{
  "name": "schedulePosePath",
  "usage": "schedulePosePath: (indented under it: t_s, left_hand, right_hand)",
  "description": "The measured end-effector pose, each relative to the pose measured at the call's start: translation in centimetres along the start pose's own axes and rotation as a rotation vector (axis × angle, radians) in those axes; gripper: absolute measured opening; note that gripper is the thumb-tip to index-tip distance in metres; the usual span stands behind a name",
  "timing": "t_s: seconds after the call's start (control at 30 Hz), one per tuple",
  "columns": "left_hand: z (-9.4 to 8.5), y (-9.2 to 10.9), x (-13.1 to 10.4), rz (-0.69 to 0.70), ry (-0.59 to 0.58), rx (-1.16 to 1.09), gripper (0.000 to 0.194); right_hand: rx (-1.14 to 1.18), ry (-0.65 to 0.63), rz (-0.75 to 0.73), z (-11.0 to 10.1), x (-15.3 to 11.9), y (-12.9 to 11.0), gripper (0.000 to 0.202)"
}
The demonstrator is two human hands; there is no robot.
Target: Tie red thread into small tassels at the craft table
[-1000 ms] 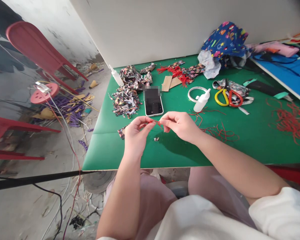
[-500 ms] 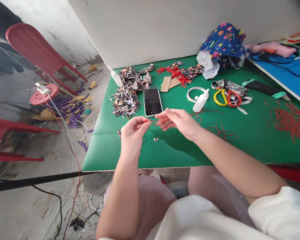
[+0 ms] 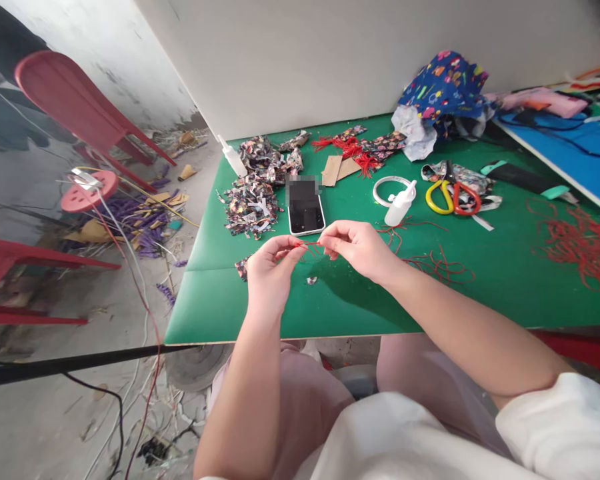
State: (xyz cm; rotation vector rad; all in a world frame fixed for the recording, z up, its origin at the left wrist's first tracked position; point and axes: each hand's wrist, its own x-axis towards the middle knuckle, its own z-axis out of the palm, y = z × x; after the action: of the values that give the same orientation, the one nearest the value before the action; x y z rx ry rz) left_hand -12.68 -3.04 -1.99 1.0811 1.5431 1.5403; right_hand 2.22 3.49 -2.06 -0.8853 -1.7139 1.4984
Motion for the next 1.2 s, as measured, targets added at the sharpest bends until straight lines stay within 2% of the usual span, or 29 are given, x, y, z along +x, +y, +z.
schedulePosePath:
  t_s: [0.17, 0.27, 0.43, 0.57, 0.7, 0.8, 0.9, 1.07, 1.2]
  left_hand:
    - [0.0, -0.3, 0.0, 0.021, 0.018, 0.064, 0.009]
    - [0.2, -0.3, 0.0, 0.000, 0.003, 0.008, 0.009]
    - [0.6, -0.2, 0.0, -0.048, 0.007, -0.159, 0.010]
    - [0.6, -0.1, -0.1, -0.131, -0.035, -0.358, 0.012]
    - [0.6, -0.1, -0.1, -0.201, -0.044, -0.429, 0.015]
    - [0.9, -0.1, -0.2, -0.146, -0.010, -0.357, 0.016]
    - [1.2, -0.1, -0.5, -0.035, 0.042, -0.162, 0.013]
    - [1.2, 0.0, -0.8, 0.084, 0.034, 0.113, 0.008]
    - [0.9, -0.1, -0.8, 0.131, 0.041, 0.281, 0.007]
  right_hand:
    - [-0.114, 0.024, -0.019, -0.1, 0.0, 0.2, 0.019]
    - [-0.113, 0.022, -0.015, -0.2, 0.2, 0.4, 0.020]
    - [0.068, -0.076, 0.005, -0.3, 0.4, 0.6, 0.024]
    - [0.252, -0.178, 0.066, -0.2, 0.2, 0.3, 0.026]
    - [0.287, -0.219, 0.088, -0.2, 0.1, 0.1, 0.028]
    - [0.147, -0.088, 0.023, -0.4, 0.2, 0.0, 0.027]
    - [-0.049, 0.034, -0.125, -0.4, 0.0, -0.2, 0.029]
    - [-0.397, 0.021, -0.334, 0.0, -0.5, -0.2, 0.027]
    - [-0.469, 0.080, -0.354, 0.0, -0.4, 0.0, 0.014]
